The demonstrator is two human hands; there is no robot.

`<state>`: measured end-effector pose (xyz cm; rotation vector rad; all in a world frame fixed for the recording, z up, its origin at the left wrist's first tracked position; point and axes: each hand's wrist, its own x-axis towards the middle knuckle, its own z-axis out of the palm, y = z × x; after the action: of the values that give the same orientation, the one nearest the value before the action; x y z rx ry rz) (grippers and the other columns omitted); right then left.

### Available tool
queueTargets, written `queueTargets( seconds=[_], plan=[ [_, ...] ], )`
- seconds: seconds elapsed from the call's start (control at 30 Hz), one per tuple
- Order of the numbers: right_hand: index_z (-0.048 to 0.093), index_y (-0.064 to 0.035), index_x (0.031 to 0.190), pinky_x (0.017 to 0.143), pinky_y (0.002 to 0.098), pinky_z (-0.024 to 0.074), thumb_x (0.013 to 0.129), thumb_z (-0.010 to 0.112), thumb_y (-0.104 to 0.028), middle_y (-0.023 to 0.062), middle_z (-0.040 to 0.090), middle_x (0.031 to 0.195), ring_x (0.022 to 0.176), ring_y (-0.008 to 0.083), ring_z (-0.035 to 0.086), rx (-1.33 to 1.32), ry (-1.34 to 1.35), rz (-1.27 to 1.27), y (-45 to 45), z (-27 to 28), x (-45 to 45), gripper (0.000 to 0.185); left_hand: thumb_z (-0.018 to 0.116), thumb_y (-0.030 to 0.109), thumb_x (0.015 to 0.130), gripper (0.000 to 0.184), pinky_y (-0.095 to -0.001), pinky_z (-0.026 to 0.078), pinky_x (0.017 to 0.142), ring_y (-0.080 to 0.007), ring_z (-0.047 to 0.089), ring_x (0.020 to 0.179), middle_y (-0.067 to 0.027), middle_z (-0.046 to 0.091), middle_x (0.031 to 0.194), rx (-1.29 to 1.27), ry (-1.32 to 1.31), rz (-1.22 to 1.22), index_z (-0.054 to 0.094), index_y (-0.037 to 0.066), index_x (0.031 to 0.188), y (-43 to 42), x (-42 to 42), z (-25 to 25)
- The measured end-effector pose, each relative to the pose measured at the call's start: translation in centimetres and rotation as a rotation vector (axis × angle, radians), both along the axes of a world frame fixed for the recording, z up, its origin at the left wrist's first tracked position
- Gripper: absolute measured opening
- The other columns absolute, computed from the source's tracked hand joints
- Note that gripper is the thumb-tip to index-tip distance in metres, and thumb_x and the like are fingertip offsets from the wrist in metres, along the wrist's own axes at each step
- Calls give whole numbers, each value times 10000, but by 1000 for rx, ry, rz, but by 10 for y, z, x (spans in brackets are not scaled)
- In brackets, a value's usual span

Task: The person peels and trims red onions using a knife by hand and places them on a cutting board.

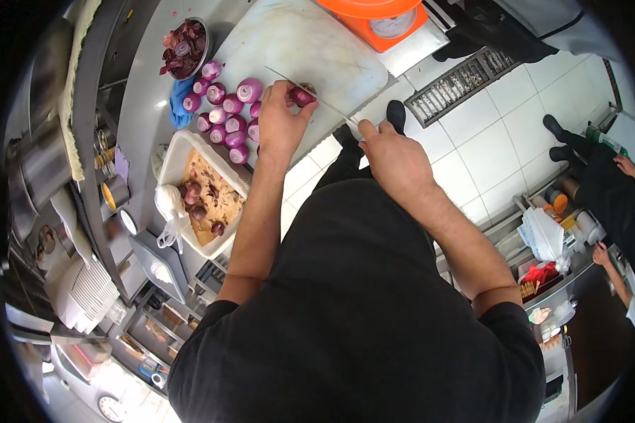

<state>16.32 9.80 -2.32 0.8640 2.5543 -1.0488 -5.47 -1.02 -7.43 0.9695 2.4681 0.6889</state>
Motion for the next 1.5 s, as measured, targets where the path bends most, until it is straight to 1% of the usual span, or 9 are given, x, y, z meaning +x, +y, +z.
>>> queueTargets(
  seconds=[0.13, 0.43, 0.63, 0.93, 1.03, 1.23, 1.33, 1.43, 1.5],
  plan=[
    [549, -60, 1210, 705, 516, 601, 1070, 612, -206, 216, 678, 1010, 851, 412, 736, 25, 17, 14, -1, 13, -2, 212, 924, 133, 769, 476, -499, 566, 905, -402, 683, 1077, -185, 670, 1148, -19, 24, -25, 627, 35, 1127, 2, -1, 2],
    [547, -62, 1193, 683, 507, 600, 1058, 617, -177, 207, 684, 997, 831, 399, 740, 54, -22, 42, -4, 14, -7, 191, 914, 142, 789, 448, -511, 572, 882, -408, 690, 1062, -179, 675, 1125, -72, -5, -56, 607, 37, 1098, 4, -6, 8],
    [532, -33, 1172, 698, 519, 601, 1063, 606, -159, 224, 694, 969, 834, 416, 739, 15, 1, 60, -3, 9, -13, 182, 905, 131, 793, 424, -516, 572, 857, -410, 694, 1045, -159, 679, 1098, -43, -4, -80, 613, 52, 1090, 1, -7, 6],
    [530, 9, 1139, 714, 517, 608, 964, 584, -7, 250, 706, 926, 848, 429, 754, 7, -9, 91, -1, -8, -43, 184, 899, 142, 801, 402, -516, 573, 858, -408, 694, 1051, -152, 682, 1106, 5, -25, -91, 628, 57, 1085, -2, -10, 3],
    [531, 7, 1142, 714, 524, 608, 967, 571, -7, 253, 718, 925, 846, 435, 753, 34, -8, 116, 0, -11, -52, 180, 898, 153, 803, 413, -514, 575, 862, -407, 694, 1056, -153, 683, 1118, 1, -15, -88, 634, 57, 1106, -3, -11, -1],
    [544, -7, 1198, 748, 549, 597, 991, 555, -53, 258, 740, 964, 895, 444, 748, -15, 19, 95, 1, -35, -70, 212, 907, 163, 799, 444, -498, 581, 873, -404, 696, 1067, -159, 690, 1149, -25, 7, -86, 642, 52, 1137, -3, -8, 2],
    [552, -18, 1245, 778, 554, 591, 1005, 553, -78, 250, 744, 969, 919, 445, 746, 3, 52, 80, -1, -62, -81, 247, 927, 120, 788, 458, -386, 621, 853, -300, 753, 973, -166, 716, 1160, 11, 62, -84, 669, -7, 1145, -5, -7, -1],
    [526, -27, 1155, 758, 570, 586, 1059, 615, -219, 237, 738, 941, 896, 454, 742, -25, 96, 38, -2, -72, -79, 233, 943, 129, 770, 498, -383, 618, 856, -304, 754, 988, -175, 721, 1179, 47, 30, -63, 676, -6, 1168, -8, -10, -10],
    [526, -28, 1156, 766, 580, 580, 1060, 611, -219, 240, 739, 949, 905, 458, 740, -7, 103, 36, -3, -74, -79, 230, 953, 165, 757, 538, -398, 611, 881, -315, 744, 1029, -184, 722, 1185, 49, 41, -44, 679, -2, 1189, -7, -9, -11]
  ],
)
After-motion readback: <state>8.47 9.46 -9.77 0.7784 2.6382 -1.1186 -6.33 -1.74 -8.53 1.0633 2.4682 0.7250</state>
